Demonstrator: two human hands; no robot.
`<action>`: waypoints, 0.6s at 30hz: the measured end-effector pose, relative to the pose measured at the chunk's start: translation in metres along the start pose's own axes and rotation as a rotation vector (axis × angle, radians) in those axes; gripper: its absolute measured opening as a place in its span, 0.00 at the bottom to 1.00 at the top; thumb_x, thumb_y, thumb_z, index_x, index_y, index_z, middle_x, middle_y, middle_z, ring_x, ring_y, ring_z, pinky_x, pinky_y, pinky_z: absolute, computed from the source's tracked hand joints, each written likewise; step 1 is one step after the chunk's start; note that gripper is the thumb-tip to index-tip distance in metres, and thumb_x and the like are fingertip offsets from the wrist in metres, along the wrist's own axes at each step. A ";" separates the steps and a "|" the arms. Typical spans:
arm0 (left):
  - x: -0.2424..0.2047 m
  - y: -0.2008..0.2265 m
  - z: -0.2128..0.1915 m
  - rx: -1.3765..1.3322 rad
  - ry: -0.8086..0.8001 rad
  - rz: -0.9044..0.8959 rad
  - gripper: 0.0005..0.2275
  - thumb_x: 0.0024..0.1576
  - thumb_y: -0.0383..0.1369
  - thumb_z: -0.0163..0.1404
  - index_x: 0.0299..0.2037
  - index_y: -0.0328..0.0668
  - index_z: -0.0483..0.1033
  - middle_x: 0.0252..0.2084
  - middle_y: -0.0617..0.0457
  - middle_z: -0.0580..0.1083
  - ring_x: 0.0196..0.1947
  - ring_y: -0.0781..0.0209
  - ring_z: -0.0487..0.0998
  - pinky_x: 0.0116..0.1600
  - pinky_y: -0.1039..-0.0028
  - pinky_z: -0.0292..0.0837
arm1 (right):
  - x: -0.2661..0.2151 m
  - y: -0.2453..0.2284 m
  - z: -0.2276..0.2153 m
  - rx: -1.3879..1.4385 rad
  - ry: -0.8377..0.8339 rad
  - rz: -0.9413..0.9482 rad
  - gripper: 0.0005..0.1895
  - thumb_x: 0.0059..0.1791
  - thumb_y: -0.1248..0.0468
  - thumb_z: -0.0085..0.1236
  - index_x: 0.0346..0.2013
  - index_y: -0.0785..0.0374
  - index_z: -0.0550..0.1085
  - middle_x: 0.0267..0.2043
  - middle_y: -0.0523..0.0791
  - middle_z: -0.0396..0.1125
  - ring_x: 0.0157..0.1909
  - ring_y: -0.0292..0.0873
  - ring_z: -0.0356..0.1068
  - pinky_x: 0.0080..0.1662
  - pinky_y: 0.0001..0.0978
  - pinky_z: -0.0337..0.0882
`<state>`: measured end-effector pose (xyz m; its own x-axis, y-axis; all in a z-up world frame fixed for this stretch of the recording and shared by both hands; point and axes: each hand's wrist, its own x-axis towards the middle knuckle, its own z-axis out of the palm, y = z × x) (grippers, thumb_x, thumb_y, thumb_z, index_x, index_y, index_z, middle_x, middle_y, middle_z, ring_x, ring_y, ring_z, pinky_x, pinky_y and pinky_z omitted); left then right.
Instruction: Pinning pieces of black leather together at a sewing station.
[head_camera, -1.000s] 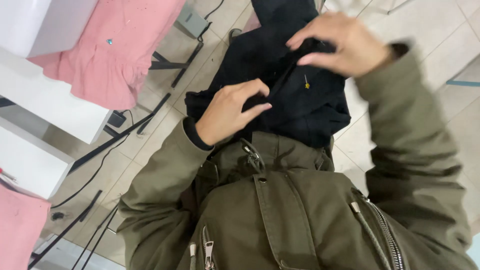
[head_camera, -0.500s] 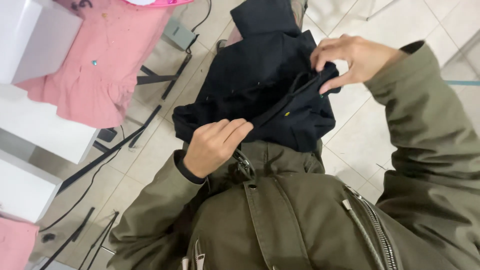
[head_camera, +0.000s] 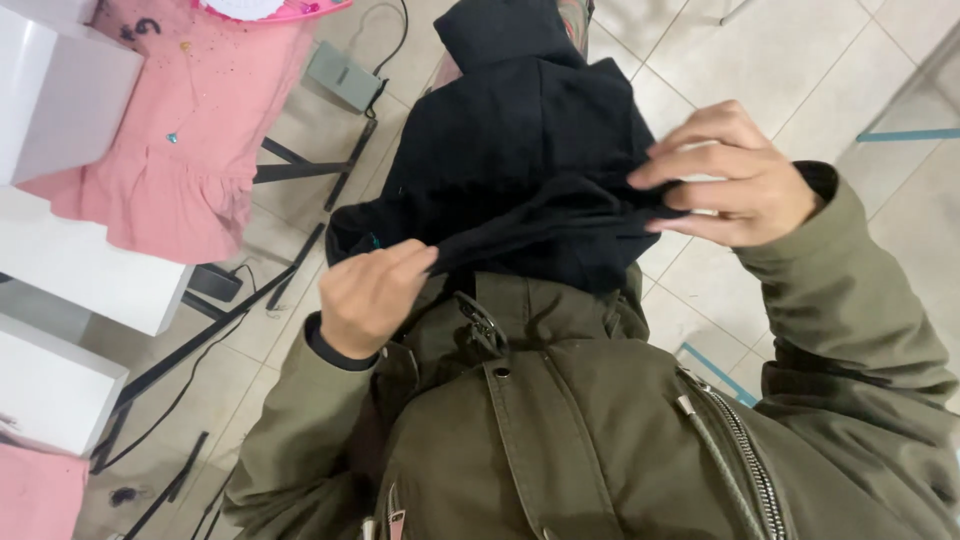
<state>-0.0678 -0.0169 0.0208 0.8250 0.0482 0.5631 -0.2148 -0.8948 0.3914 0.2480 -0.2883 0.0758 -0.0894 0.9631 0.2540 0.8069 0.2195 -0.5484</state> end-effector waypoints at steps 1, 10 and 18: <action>0.001 0.000 -0.005 -0.060 0.031 -0.053 0.12 0.56 0.21 0.62 0.48 0.37 0.77 0.44 0.51 0.79 0.35 0.57 0.80 0.36 0.71 0.71 | -0.002 -0.001 -0.001 0.036 0.058 -0.079 0.12 0.42 0.59 0.73 0.26 0.61 0.77 0.48 0.45 0.73 0.52 0.48 0.67 0.52 0.43 0.64; -0.017 -0.003 0.010 -0.505 0.086 -0.356 0.12 0.53 0.22 0.66 0.41 0.32 0.74 0.38 0.44 0.79 0.36 0.52 0.84 0.41 0.71 0.77 | -0.083 0.071 -0.018 -0.132 0.124 0.205 0.14 0.45 0.59 0.73 0.33 0.66 0.78 0.34 0.48 0.71 0.38 0.46 0.67 0.40 0.35 0.63; -0.024 -0.024 0.054 -0.430 0.109 -0.564 0.09 0.58 0.27 0.64 0.39 0.35 0.75 0.36 0.46 0.78 0.35 0.49 0.82 0.40 0.68 0.75 | -0.101 0.142 0.045 -0.074 0.138 0.470 0.18 0.60 0.58 0.71 0.40 0.69 0.73 0.36 0.48 0.66 0.37 0.44 0.65 0.42 0.31 0.64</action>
<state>-0.0540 -0.0209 -0.0410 0.8190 0.5158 0.2514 0.0234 -0.4677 0.8836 0.3456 -0.3471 -0.0633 0.3684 0.9245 0.0980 0.7809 -0.2505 -0.5723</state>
